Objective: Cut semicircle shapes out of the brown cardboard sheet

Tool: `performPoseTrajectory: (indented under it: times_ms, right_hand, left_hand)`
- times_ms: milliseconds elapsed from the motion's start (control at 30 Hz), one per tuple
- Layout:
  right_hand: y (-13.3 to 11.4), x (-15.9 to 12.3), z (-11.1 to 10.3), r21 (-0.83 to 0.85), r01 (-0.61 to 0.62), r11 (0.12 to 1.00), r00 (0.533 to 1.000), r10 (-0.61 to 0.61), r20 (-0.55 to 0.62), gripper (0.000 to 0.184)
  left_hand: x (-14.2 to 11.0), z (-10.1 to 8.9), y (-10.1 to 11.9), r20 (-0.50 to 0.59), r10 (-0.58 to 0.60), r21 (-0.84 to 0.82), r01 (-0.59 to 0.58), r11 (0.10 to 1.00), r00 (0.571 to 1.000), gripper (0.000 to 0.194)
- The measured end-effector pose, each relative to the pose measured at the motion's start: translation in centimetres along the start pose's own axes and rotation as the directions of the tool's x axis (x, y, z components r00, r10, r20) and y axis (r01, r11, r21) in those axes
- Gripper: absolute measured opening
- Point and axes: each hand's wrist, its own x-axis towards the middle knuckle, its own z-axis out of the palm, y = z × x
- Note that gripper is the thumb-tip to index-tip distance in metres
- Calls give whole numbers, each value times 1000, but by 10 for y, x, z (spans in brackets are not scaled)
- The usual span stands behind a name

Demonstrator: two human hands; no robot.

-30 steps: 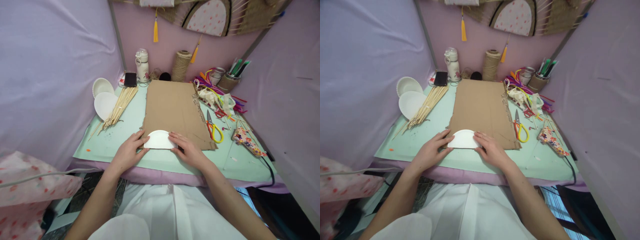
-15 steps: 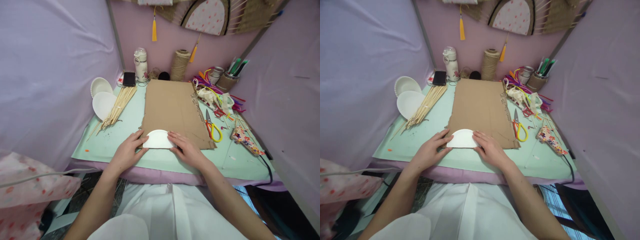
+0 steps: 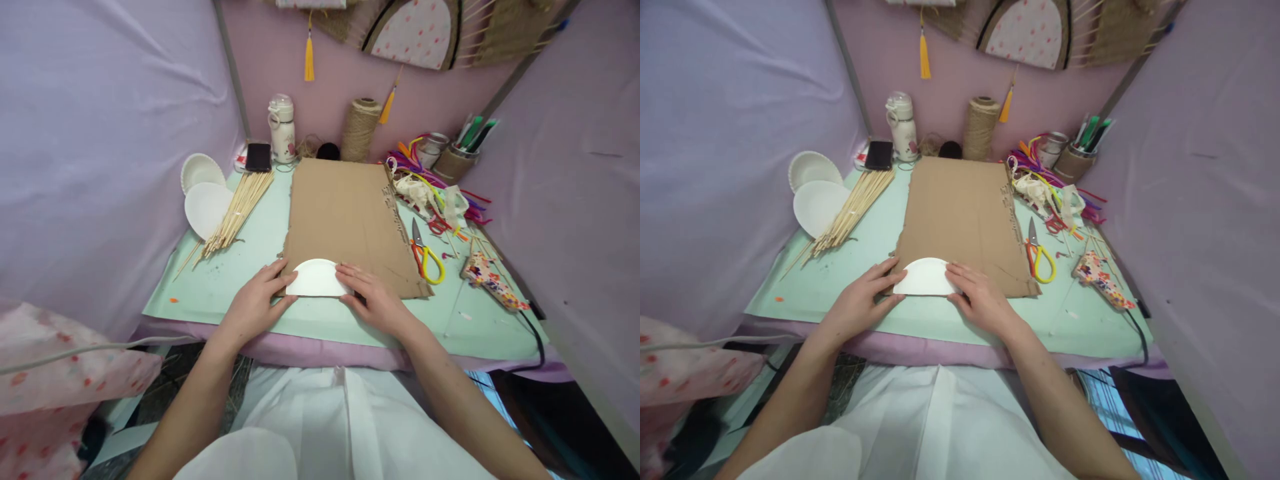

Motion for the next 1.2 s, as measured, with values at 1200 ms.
performPoseTrajectory:
  times_ms: [1200]
  right_hand:
    - [1, 2, 1, 49, 9, 999, 1000, -10, 9, 44]
  left_hand:
    - [11, 56, 92, -14, 68, 262, -62, 963, 998, 65]
